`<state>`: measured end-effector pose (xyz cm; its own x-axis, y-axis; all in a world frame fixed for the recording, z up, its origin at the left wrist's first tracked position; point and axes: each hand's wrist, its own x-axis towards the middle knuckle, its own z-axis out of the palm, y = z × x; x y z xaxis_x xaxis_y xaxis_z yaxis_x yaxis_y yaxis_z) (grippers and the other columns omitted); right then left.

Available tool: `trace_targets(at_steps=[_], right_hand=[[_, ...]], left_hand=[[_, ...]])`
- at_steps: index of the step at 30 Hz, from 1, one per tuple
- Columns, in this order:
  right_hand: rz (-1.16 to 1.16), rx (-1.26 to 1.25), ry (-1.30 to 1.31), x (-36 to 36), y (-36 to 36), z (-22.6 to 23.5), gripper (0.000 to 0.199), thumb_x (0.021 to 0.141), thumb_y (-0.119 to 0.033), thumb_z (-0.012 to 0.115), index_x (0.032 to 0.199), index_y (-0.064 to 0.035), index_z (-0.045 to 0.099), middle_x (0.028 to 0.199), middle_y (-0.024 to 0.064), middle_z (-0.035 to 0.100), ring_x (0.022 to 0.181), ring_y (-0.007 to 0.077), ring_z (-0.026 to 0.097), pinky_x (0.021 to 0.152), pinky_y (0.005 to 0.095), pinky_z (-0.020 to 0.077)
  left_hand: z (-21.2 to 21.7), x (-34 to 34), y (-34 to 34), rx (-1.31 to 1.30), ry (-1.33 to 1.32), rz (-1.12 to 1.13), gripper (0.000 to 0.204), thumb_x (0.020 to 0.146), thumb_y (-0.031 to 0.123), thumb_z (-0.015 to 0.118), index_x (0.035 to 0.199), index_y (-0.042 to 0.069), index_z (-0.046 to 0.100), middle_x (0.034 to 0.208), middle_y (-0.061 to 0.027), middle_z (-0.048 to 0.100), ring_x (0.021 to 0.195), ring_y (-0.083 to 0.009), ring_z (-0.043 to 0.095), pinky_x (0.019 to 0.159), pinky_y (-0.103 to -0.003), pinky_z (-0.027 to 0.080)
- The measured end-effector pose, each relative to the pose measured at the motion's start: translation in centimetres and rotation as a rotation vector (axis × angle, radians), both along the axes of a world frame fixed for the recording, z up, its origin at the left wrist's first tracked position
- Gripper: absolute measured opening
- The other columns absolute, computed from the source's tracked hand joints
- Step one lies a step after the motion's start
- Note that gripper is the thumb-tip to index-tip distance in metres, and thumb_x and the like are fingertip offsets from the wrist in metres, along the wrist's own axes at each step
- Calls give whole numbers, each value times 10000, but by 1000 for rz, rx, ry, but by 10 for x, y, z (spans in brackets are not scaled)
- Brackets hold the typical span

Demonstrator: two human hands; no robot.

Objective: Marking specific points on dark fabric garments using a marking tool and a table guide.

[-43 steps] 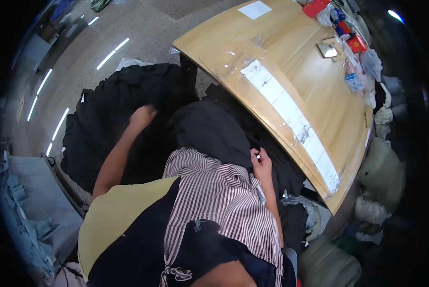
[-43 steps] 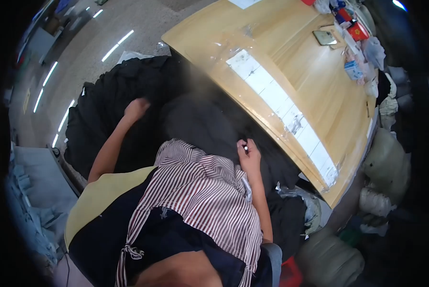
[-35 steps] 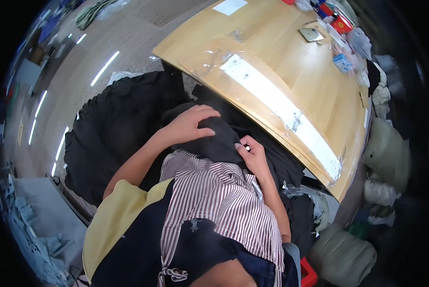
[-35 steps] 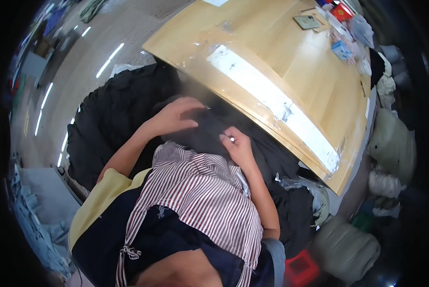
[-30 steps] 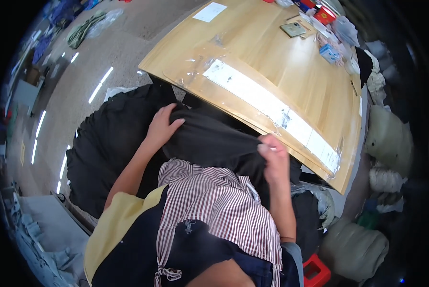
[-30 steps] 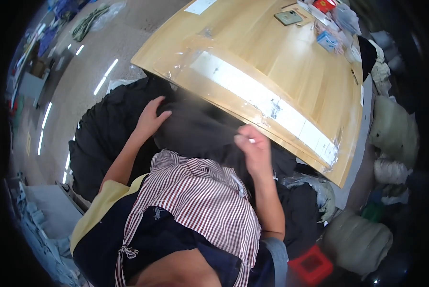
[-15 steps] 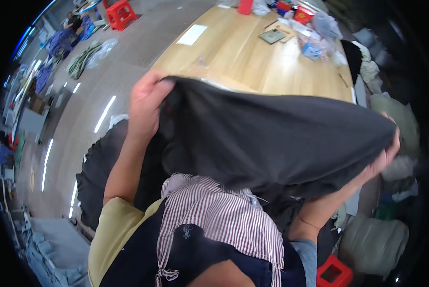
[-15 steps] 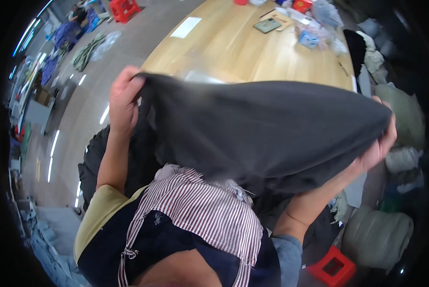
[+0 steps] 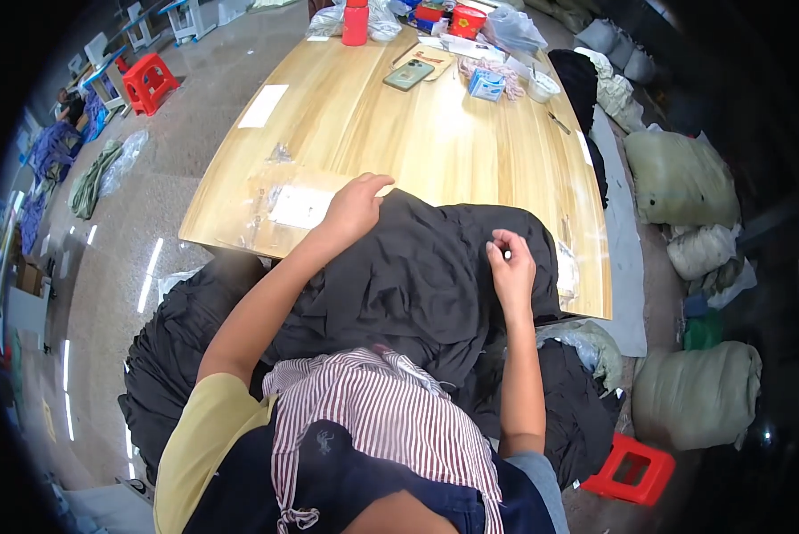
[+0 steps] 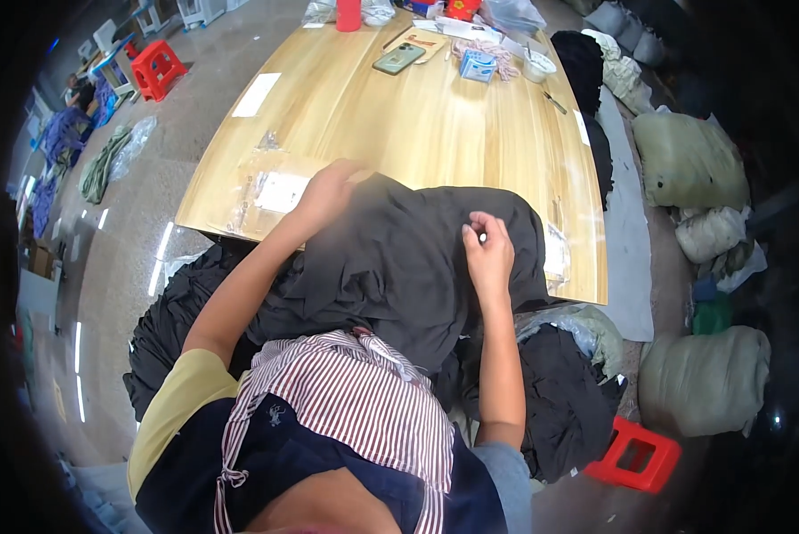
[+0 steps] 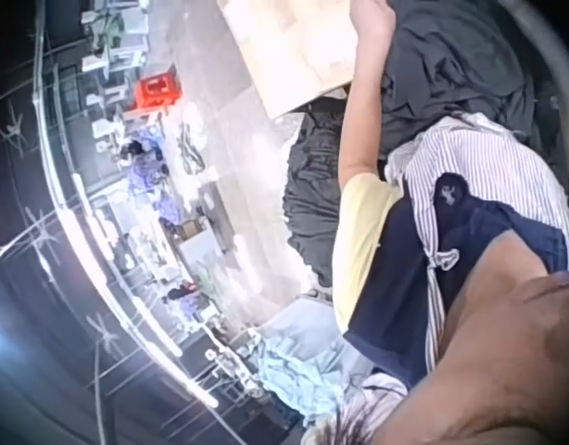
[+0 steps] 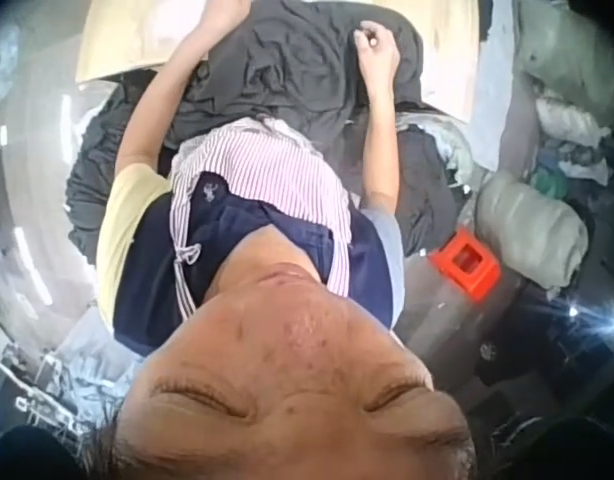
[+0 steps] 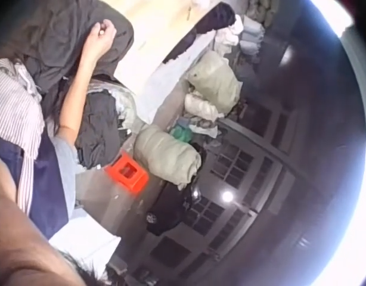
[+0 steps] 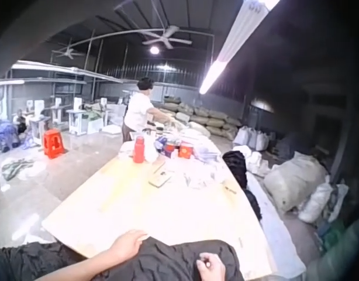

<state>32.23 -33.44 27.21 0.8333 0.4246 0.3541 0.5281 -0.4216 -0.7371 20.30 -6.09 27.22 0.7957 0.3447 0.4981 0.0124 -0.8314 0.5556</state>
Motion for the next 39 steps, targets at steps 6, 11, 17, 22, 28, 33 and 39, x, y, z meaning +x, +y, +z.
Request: trace_targets(at_steps=[6,11,17,22,28,33,39], right_hand=[[-58,64,-9,13,28,9,167,821,-152,649,952,-60,696,928,135,682,842,262,672,768,341,532],[87,15,-46,-17,34,-18,173,794,-155,596,924,-91,690,924,132,658,877,314,644,774,400,522],[21,53,-171,-19,22,-58,113,772,-126,589,862,-91,649,878,102,628,801,320,637,675,441,512],[-84,90,-367,-26,19,-77,80,734,-124,635,801,-93,605,796,80,568,710,308,619,594,445,491],[-84,159,-373,-28,30,-81,66,693,-120,628,749,-90,611,753,94,568,668,321,602,571,454,469],[-72,123,-412,-25,35,-87,89,687,-159,615,756,-105,636,761,83,583,661,317,600,571,450,478],[-62,105,-386,-21,35,-89,84,687,-172,616,747,-120,645,743,68,587,661,308,602,565,445,470]], left_hand=[[-24,61,2,143,576,0,416,728,266,747,1023,8,609,962,-218,645,951,-394,613,824,-468,494],[-50,51,38,189,569,206,580,600,485,850,841,7,625,806,-212,667,776,-393,651,668,-477,499],[-34,44,-7,614,180,154,444,678,208,832,978,35,554,954,-163,601,936,-381,576,785,-465,477],[-59,46,16,541,558,145,514,865,514,615,924,9,542,917,-211,649,832,-426,622,683,-509,477],[-67,60,46,372,442,2,397,857,333,694,977,13,491,853,-215,624,810,-442,592,692,-491,452],[-94,74,83,359,406,-121,307,872,187,660,1048,-44,559,928,-204,644,809,-324,602,736,-401,492],[-49,34,16,260,303,-53,453,851,313,700,1042,-93,644,986,-247,670,901,-384,617,849,-424,481]])
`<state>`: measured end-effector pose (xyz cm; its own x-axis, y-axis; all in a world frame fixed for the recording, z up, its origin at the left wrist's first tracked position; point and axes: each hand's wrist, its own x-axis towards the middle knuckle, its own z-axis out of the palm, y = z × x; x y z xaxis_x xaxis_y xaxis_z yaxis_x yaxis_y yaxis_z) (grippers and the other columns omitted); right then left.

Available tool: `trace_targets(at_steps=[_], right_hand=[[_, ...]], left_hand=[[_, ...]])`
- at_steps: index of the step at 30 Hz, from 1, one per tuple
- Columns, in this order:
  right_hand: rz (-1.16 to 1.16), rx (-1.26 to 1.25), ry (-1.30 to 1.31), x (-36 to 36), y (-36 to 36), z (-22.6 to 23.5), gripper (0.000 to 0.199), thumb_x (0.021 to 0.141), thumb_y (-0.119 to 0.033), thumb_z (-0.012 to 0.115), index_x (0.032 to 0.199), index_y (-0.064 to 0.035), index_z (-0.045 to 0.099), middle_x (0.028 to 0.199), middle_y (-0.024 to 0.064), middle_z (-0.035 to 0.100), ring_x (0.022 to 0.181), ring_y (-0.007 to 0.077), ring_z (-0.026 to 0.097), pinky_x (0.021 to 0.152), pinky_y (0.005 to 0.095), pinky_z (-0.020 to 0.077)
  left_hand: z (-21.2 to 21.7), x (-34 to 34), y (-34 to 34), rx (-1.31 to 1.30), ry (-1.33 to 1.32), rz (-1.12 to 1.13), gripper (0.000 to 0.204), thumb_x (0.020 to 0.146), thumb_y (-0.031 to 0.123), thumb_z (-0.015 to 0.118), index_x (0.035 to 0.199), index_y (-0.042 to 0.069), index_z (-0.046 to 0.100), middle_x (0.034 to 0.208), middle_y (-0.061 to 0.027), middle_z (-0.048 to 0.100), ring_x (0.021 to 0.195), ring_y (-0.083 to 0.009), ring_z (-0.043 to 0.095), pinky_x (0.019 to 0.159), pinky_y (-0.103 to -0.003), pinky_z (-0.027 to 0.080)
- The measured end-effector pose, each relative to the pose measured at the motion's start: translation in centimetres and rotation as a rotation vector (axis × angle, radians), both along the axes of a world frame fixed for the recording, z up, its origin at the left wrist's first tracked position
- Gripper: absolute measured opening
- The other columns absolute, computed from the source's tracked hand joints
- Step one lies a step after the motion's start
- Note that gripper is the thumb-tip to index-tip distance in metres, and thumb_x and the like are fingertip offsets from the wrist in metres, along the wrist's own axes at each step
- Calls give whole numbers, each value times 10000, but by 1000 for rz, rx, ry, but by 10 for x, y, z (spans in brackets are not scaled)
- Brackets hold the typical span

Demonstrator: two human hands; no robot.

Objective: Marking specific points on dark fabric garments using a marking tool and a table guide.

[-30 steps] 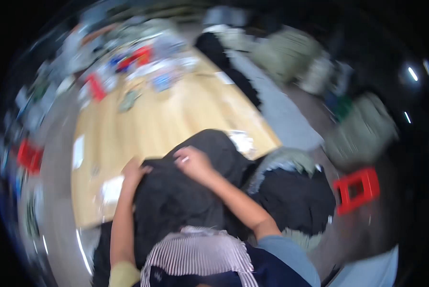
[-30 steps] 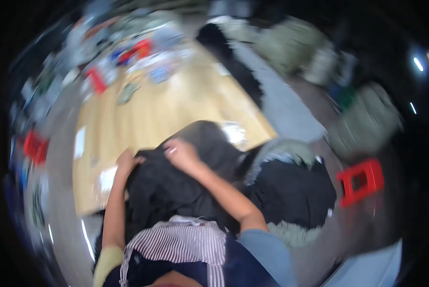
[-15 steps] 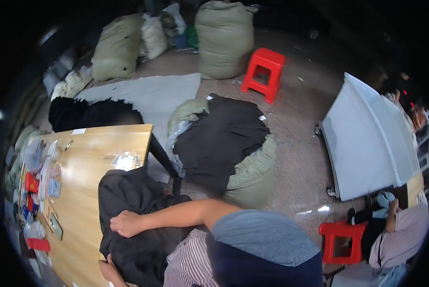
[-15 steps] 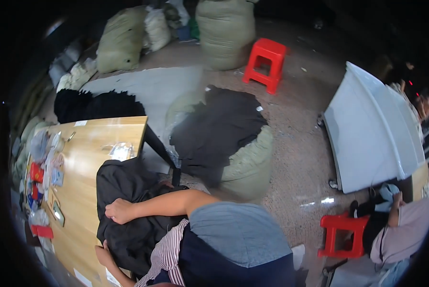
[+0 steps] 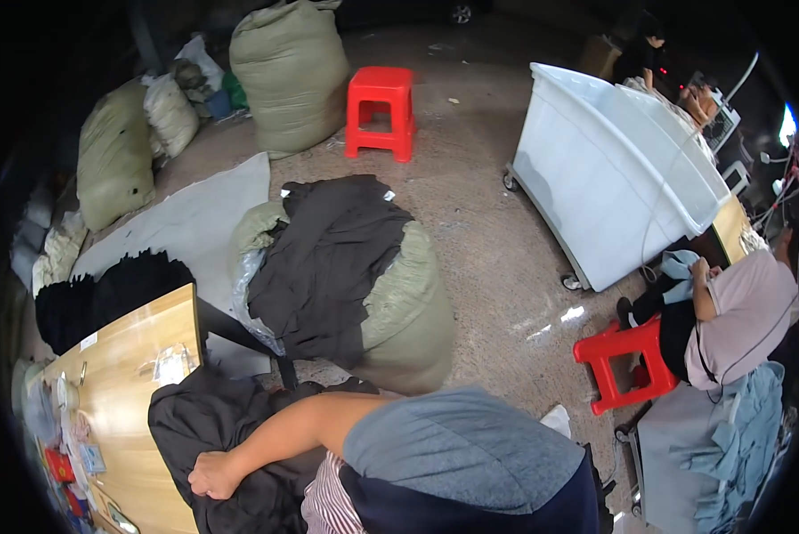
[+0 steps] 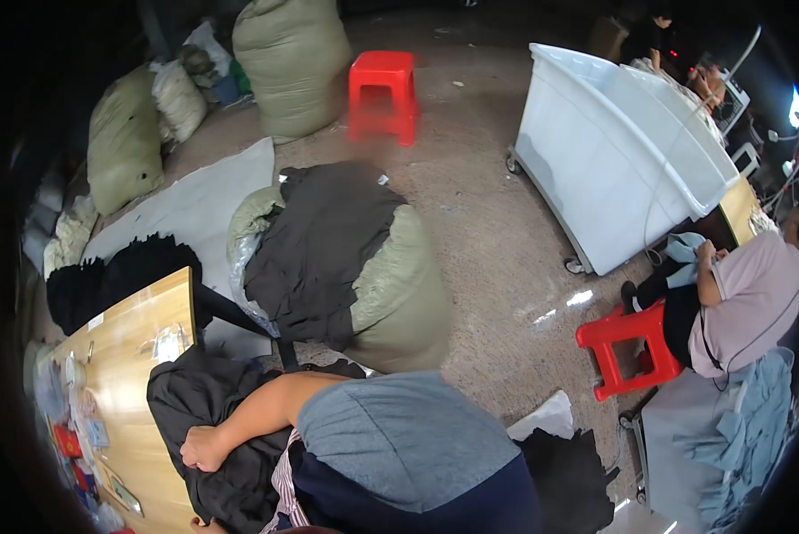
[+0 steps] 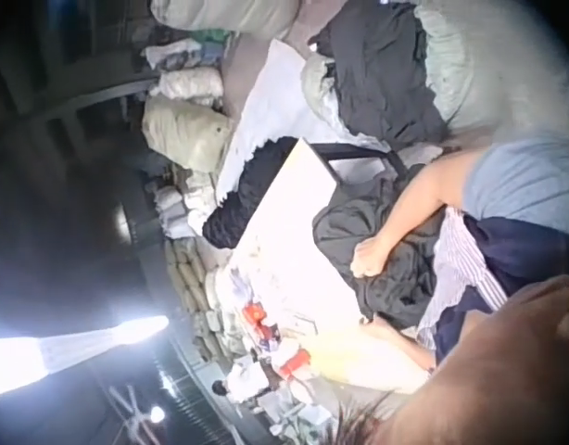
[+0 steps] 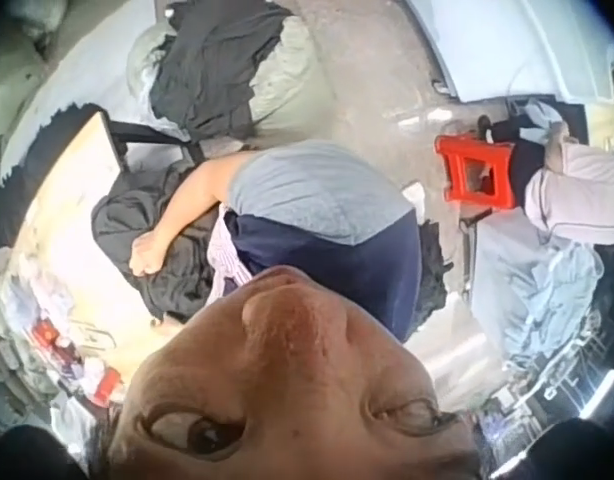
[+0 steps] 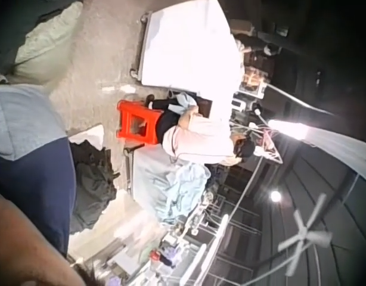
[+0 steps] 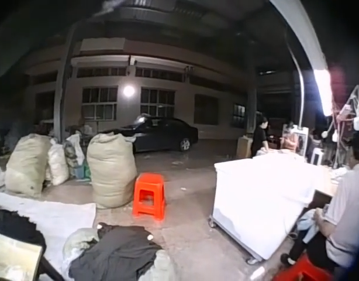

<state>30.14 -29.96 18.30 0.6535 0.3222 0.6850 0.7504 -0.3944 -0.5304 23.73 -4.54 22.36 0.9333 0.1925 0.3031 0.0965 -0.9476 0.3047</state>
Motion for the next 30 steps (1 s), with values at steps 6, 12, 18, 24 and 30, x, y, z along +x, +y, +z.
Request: trace_targets(at_steps=[6,12,18,24,30], right_hand=[[-13,-4,14,1,-1,1,82,685,-184,615,737,-126,641,743,65,593,662,308,608,559,446,466],[-25,4,-4,0,1,-1,83,677,-186,619,732,-128,641,739,69,597,657,314,609,555,448,465],[-28,13,-13,-2,0,0,73,669,-173,623,719,-121,631,737,71,595,653,321,606,550,447,464],[-44,12,-39,-3,-9,4,71,669,-164,613,719,-116,629,737,71,596,663,322,610,559,450,474],[-29,95,233,-6,-10,27,206,669,-181,558,796,-146,717,792,86,690,733,326,654,634,433,521]], left_hand=[[18,4,0,104,163,-22,474,814,364,729,935,-88,651,886,-244,659,803,-384,602,774,-441,477],[30,1,4,214,336,-7,519,770,426,764,807,-81,659,766,-240,646,685,-385,583,683,-462,472],[-8,20,66,538,525,-173,609,864,587,568,1173,67,644,1095,-174,673,967,-372,645,819,-444,501],[29,10,14,112,404,-98,580,860,428,666,1202,-37,610,1134,-228,649,998,-390,609,874,-442,474],[53,-13,-5,-792,57,-264,326,954,257,521,997,-58,593,941,-121,618,852,-198,552,794,-340,462]])
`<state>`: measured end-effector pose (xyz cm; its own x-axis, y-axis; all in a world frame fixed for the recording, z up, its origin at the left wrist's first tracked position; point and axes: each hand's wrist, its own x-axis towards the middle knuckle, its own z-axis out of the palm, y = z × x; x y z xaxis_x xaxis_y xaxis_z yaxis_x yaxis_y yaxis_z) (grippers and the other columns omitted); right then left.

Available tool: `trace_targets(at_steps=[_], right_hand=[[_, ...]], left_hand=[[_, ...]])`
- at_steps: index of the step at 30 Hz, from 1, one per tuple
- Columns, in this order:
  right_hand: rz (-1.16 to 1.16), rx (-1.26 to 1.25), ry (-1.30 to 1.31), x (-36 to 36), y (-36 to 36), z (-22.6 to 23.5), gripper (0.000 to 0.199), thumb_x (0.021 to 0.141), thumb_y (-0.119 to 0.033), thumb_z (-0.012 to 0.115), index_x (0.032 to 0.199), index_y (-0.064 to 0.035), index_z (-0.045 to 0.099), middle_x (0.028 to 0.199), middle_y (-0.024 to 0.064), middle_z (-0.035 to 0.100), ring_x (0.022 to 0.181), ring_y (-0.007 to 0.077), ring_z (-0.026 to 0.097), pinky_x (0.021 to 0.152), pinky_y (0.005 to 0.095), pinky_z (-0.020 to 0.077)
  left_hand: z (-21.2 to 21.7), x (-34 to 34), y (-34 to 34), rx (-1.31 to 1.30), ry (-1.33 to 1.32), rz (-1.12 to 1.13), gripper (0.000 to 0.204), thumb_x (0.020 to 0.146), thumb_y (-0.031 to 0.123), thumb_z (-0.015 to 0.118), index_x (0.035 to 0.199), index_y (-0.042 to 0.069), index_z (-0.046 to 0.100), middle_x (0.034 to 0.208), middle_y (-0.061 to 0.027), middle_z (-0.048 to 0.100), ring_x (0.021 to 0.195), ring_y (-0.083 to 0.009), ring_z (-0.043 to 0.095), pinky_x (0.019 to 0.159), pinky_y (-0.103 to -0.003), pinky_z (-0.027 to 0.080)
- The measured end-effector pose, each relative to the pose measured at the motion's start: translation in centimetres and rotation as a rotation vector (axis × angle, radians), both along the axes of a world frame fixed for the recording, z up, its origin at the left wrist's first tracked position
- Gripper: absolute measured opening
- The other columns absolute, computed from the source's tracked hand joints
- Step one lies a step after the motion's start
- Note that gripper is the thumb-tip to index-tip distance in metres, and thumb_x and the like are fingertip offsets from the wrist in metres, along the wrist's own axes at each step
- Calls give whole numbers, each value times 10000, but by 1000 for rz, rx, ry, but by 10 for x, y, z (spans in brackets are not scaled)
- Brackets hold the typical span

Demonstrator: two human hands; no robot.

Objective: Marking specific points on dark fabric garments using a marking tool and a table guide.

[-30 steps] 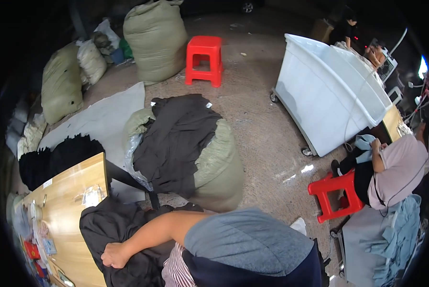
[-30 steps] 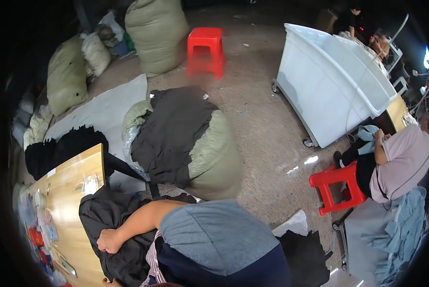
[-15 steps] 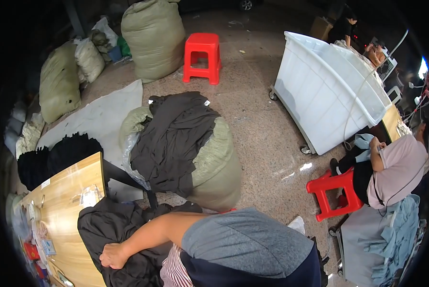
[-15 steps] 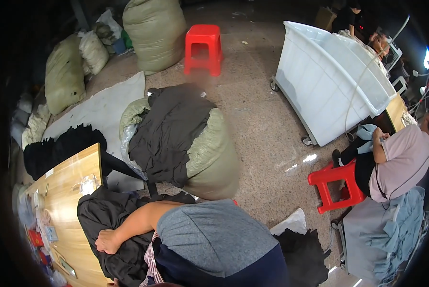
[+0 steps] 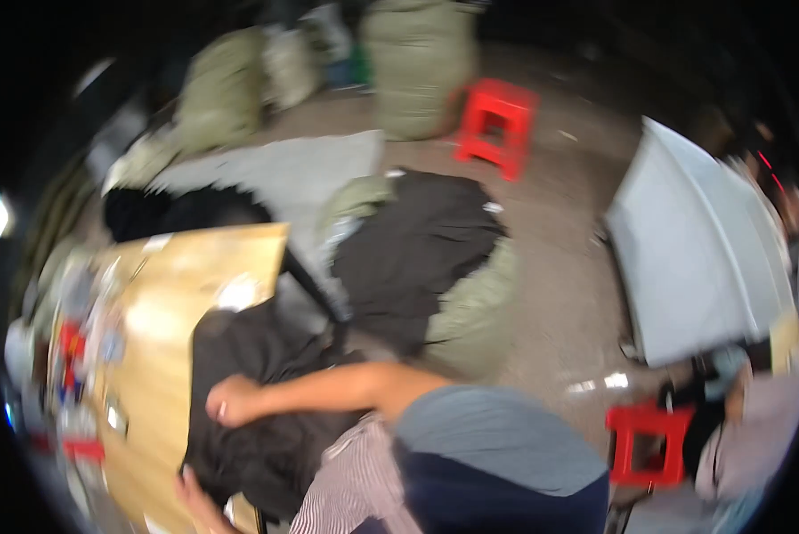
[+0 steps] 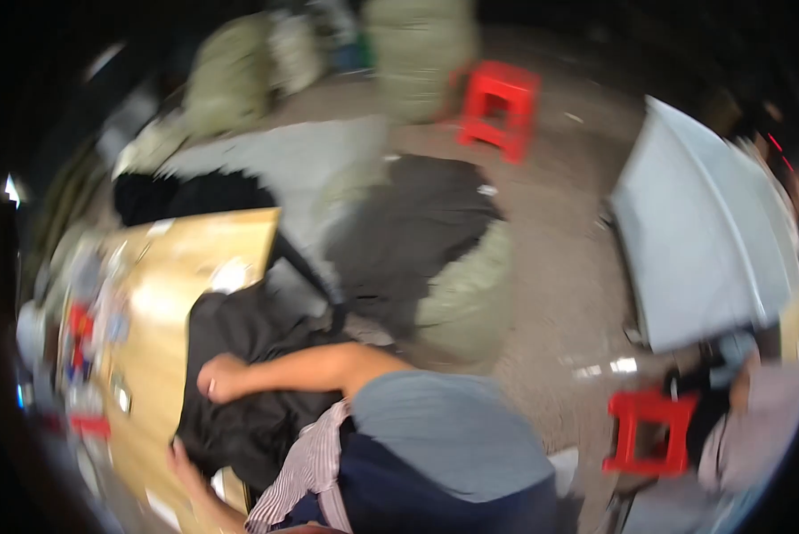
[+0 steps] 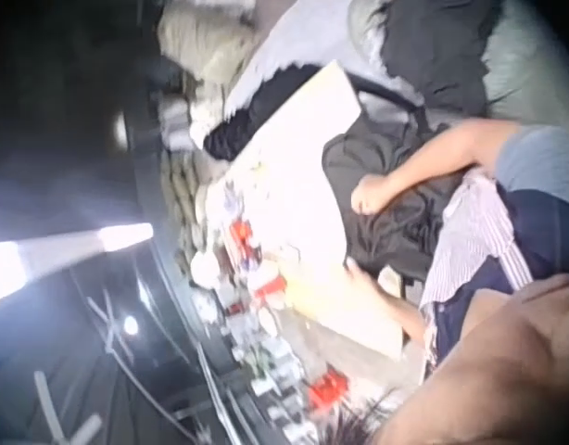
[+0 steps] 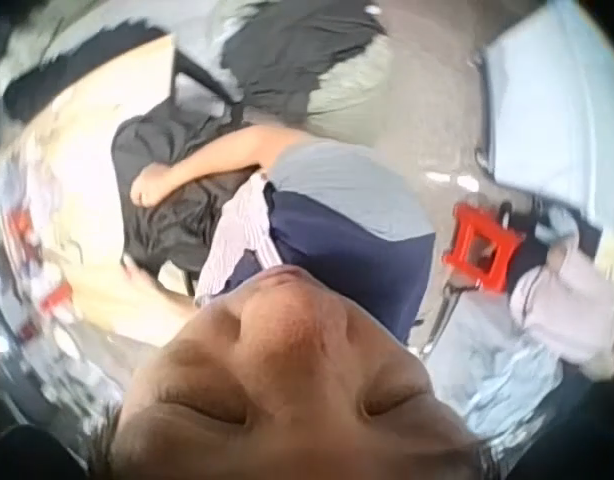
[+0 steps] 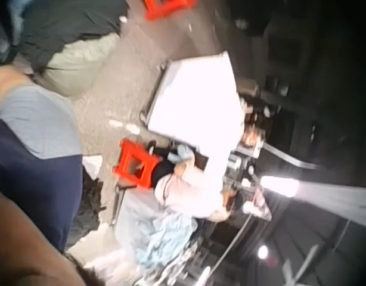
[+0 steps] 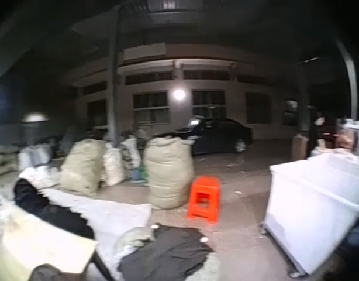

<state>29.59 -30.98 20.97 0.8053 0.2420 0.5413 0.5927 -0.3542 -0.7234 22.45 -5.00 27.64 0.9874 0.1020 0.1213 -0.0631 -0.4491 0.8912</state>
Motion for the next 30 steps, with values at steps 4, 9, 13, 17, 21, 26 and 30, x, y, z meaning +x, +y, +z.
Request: trace_targets(at_steps=[4,9,13,17,21,26,30], right_hand=[[453,336,268,5,22,67,147,845,-123,638,930,-24,705,859,66,710,813,140,657,755,299,520],[1363,-306,537,-44,38,183,365,963,-208,512,650,-29,454,600,-41,388,579,78,325,535,275,323],[1516,-325,330,-54,16,264,287,880,-258,670,824,14,596,702,55,551,666,96,493,611,279,423],[1393,-245,587,-52,20,272,222,778,-144,778,886,-1,646,791,-1,619,720,59,549,636,228,435],[966,-24,949,-21,34,165,166,777,-106,756,869,-29,641,786,-47,599,701,36,515,643,196,411],[548,-11,789,-11,65,65,79,835,-83,707,839,-32,647,741,-42,577,702,37,501,654,198,410],[470,3,584,-15,82,38,108,844,-118,697,848,-25,643,708,-22,601,652,81,520,612,239,427]], left_hand=[[40,-64,-82,128,22,-32,233,861,121,658,993,-65,608,844,-101,616,799,-171,551,750,-312,465],[142,-149,-77,-368,-18,-224,155,782,-24,718,900,-5,619,823,24,573,696,-44,514,641,-204,438],[212,-191,-45,-792,-840,563,365,876,379,619,770,114,390,649,19,440,572,-94,480,501,-245,409],[190,-234,45,-375,-654,229,307,703,252,727,769,78,482,657,-2,485,640,-133,524,588,-245,443],[135,-212,63,-366,292,186,201,712,62,751,872,-33,675,799,-30,664,746,-102,600,654,-252,468],[-8,-186,71,-494,175,240,210,853,39,628,1050,-32,647,916,-4,652,867,-82,569,810,-235,456],[-28,-165,51,-400,85,565,160,879,76,617,1002,-26,638,899,-44,652,850,-118,582,775,-266,465]])
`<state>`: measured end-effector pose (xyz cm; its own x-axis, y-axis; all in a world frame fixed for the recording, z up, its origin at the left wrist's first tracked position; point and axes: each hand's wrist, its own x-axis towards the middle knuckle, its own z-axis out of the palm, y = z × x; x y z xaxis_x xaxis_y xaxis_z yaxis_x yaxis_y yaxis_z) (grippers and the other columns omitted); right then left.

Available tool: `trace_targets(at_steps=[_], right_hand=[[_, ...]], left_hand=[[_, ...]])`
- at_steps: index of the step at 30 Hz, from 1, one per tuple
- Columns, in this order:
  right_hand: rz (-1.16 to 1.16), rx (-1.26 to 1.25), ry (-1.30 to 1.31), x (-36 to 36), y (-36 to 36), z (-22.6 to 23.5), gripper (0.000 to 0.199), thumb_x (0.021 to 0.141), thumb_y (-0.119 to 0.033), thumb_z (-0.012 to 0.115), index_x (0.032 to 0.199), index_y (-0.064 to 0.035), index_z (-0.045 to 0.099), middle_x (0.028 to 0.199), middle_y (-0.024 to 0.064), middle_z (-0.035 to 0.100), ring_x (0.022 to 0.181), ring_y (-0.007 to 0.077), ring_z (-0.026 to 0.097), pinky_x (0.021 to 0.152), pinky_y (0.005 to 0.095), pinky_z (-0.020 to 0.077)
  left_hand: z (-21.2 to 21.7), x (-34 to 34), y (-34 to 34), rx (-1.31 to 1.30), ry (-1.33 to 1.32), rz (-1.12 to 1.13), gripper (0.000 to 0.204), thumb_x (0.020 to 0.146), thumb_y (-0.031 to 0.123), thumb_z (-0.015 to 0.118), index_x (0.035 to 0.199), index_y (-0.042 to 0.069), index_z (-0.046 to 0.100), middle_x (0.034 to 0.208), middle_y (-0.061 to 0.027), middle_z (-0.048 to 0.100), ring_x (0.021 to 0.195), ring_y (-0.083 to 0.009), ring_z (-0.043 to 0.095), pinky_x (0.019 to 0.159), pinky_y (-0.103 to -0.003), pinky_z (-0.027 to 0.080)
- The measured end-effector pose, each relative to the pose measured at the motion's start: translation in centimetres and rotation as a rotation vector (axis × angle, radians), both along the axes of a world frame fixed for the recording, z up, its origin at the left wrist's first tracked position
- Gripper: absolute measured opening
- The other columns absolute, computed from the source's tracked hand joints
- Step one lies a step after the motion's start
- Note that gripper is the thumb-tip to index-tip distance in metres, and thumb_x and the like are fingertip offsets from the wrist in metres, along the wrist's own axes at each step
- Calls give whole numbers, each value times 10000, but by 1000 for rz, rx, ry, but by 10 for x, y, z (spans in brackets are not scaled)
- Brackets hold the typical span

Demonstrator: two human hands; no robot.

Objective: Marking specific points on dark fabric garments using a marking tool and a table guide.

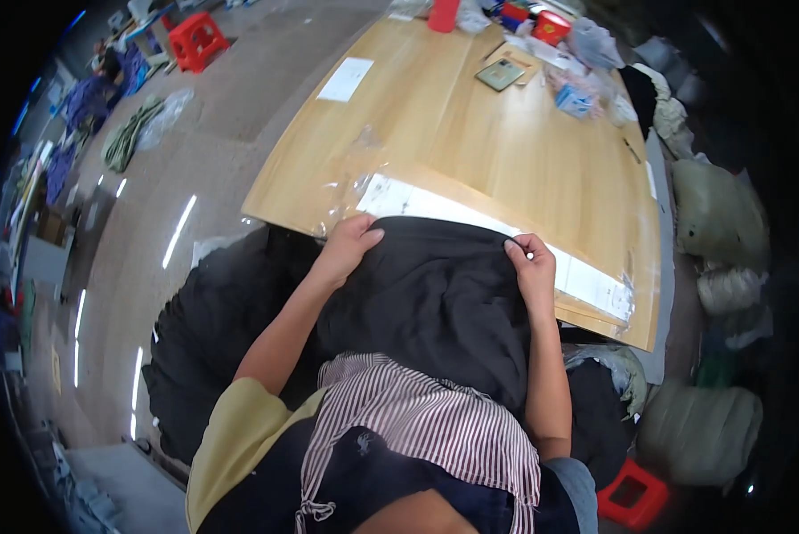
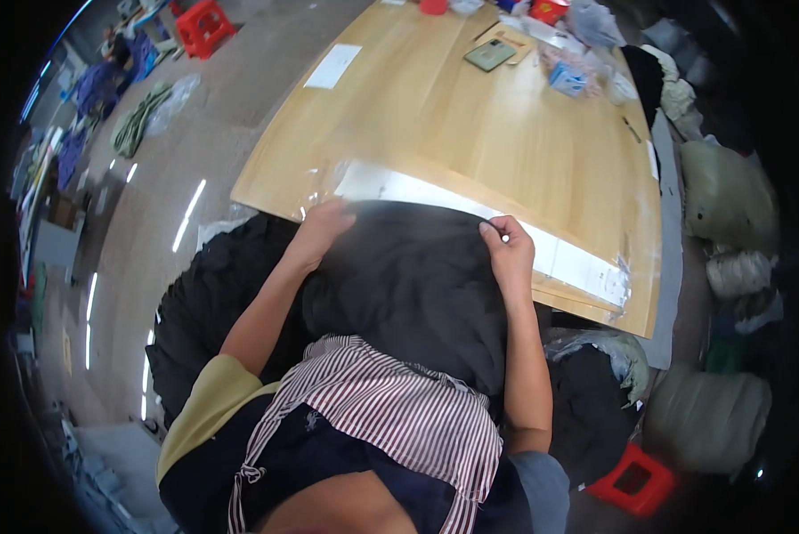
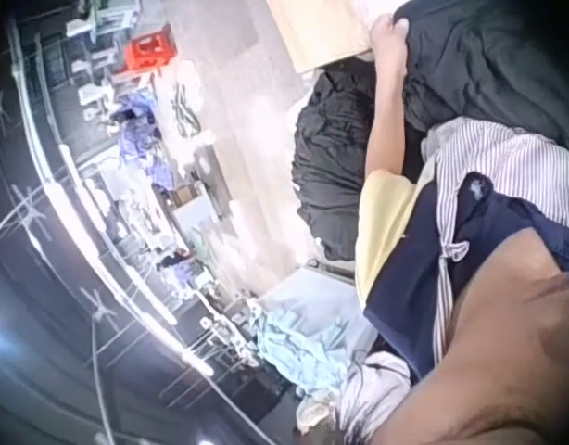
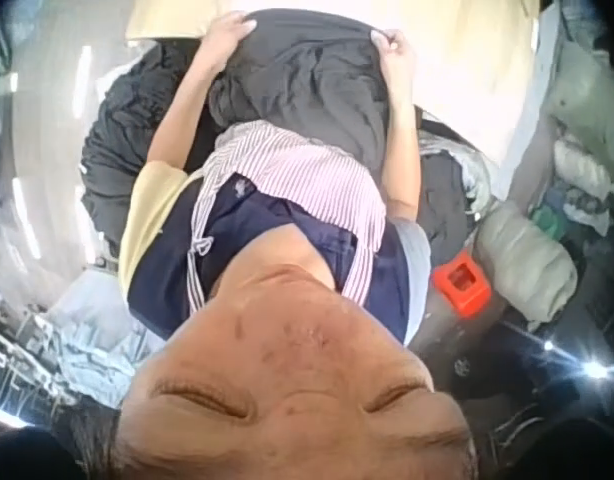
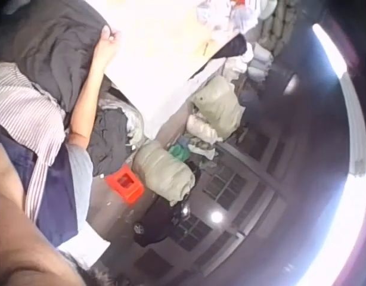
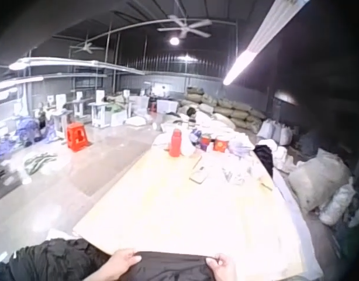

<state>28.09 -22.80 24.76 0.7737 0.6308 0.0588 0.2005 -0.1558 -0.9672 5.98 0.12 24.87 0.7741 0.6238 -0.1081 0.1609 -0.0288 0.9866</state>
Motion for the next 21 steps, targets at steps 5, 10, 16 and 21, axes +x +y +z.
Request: trace_targets(at_steps=[5,10,16,21], right_hand=[[-215,-361,-501,-3,23,-10,162,883,-229,644,874,-67,640,742,108,659,655,253,621,611,341,471],[-317,-477,-641,-1,22,-17,166,882,-240,641,875,-75,631,751,107,667,684,292,644,616,373,484],[-344,-413,-588,3,18,-22,142,843,-235,661,844,-94,643,737,104,662,669,279,648,605,375,488],[-347,-387,-563,8,15,-23,144,805,-243,675,858,-110,656,747,97,666,679,289,653,624,374,501]], left_hand=[[-11,25,24,369,59,55,145,849,122,657,909,-9,644,790,-99,662,764,-161,617,697,-297,471],[3,47,34,313,169,-94,237,867,157,570,987,-39,628,997,-196,646,972,-314,606,875,-361,455],[-22,63,48,238,167,-139,194,873,162,588,907,-23,636,899,-163,651,885,-266,615,804,-357,467],[4,83,28,882,708,-83,231,825,222,647,931,19,679,869,-201,675,907,-371,653,760,-472,517]])
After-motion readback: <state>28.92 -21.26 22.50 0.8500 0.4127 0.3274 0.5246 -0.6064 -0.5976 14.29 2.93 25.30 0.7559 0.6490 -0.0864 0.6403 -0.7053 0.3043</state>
